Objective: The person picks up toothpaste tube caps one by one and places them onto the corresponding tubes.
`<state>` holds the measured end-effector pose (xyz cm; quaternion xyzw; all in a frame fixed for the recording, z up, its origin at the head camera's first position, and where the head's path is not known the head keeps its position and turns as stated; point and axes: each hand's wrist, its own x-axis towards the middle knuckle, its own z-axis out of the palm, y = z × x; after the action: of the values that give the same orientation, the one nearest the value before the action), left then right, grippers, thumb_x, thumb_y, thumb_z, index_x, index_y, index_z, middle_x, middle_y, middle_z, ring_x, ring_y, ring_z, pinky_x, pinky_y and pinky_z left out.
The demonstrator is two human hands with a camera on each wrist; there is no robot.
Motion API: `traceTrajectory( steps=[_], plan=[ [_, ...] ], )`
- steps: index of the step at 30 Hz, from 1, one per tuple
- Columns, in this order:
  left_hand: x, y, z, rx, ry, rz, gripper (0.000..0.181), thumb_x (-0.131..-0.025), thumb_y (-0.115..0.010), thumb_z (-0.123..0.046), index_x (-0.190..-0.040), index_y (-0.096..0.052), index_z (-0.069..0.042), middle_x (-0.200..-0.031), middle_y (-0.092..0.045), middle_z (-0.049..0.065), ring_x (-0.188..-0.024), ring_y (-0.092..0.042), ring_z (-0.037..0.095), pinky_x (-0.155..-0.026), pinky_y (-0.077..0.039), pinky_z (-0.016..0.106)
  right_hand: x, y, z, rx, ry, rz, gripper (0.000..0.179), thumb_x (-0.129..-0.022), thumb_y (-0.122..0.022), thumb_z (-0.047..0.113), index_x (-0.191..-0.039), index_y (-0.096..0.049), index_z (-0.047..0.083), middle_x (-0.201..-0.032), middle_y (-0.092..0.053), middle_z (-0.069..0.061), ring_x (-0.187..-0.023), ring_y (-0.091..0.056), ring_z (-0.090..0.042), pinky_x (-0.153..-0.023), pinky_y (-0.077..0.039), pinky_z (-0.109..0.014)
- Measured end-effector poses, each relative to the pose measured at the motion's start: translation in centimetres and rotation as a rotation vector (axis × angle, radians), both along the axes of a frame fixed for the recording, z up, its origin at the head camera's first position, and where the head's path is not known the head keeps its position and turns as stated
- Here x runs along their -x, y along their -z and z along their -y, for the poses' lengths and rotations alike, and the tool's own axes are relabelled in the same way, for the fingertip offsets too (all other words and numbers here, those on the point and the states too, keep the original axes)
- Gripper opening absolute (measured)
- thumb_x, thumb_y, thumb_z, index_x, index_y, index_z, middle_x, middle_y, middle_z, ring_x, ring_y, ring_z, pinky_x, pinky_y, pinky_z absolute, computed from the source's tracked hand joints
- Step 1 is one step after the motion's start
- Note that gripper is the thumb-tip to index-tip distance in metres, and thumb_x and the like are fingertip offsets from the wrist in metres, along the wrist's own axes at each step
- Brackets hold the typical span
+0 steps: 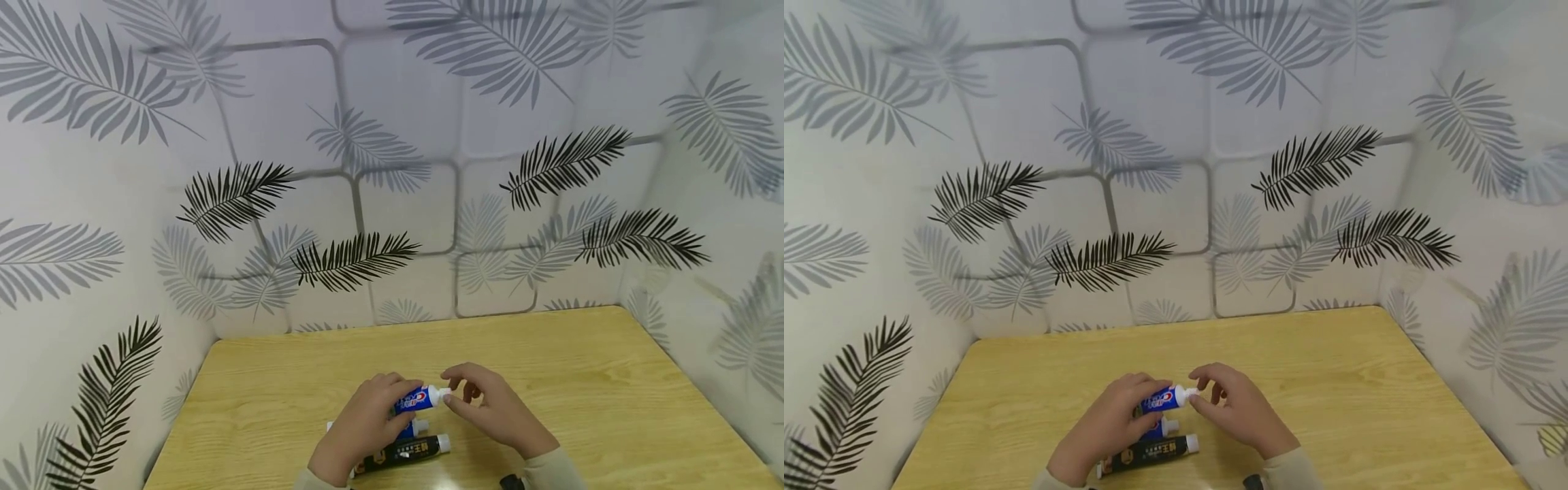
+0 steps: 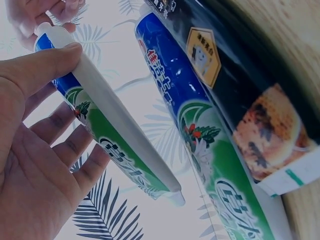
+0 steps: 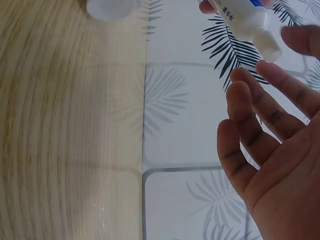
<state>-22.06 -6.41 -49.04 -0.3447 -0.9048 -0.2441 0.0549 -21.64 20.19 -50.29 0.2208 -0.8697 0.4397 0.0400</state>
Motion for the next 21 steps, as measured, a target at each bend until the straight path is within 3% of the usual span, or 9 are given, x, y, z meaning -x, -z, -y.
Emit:
traceTrajectory(
  steps=[7,14,21],
  plan=[
    [0.09,0.12,0.07,-0.022,0.006,0.000,0.047,-0.097,-0.080,-0.023,-0.143,-0.068,-0.021,-0.116,-0.073,-0.004,-0.103,-0.065,0.012,-0.092,-0.059,0.037,-0.01,0.05,-0.45,0.052,-0.061,-0.057,0.027,-0.097,-0.078,0.015,-0.119,-0.069,0.027,-0.109,-0.067,0.009,-0.076,-0.059,-0.008,-0.075,-0.057,-0.037],
    [0.09,0.30,0.04,-0.024,0.004,0.003,0.047,-0.097,-0.080,-0.023,-0.143,-0.068,-0.021,-0.117,-0.073,-0.005,-0.104,-0.066,0.012,-0.092,-0.059,0.037,0.05,0.08,-0.52,0.070,-0.075,-0.069,0.016,-0.099,-0.077,0.019,-0.112,-0.070,0.026,-0.106,-0.069,0.008,-0.075,-0.059,-0.008,-0.072,-0.056,-0.036],
    [0.04,0.12,0.04,-0.020,0.006,0.013,0.047,-0.098,-0.079,-0.023,-0.143,-0.068,-0.022,-0.117,-0.073,-0.005,-0.105,-0.065,0.011,-0.092,-0.059,0.037,0.22,0.16,-0.43,0.072,-0.064,-0.066,0.004,-0.103,-0.073,0.026,-0.101,-0.073,0.029,-0.100,-0.070,0.010,-0.074,-0.058,-0.008,-0.072,-0.053,-0.028]
  ],
)
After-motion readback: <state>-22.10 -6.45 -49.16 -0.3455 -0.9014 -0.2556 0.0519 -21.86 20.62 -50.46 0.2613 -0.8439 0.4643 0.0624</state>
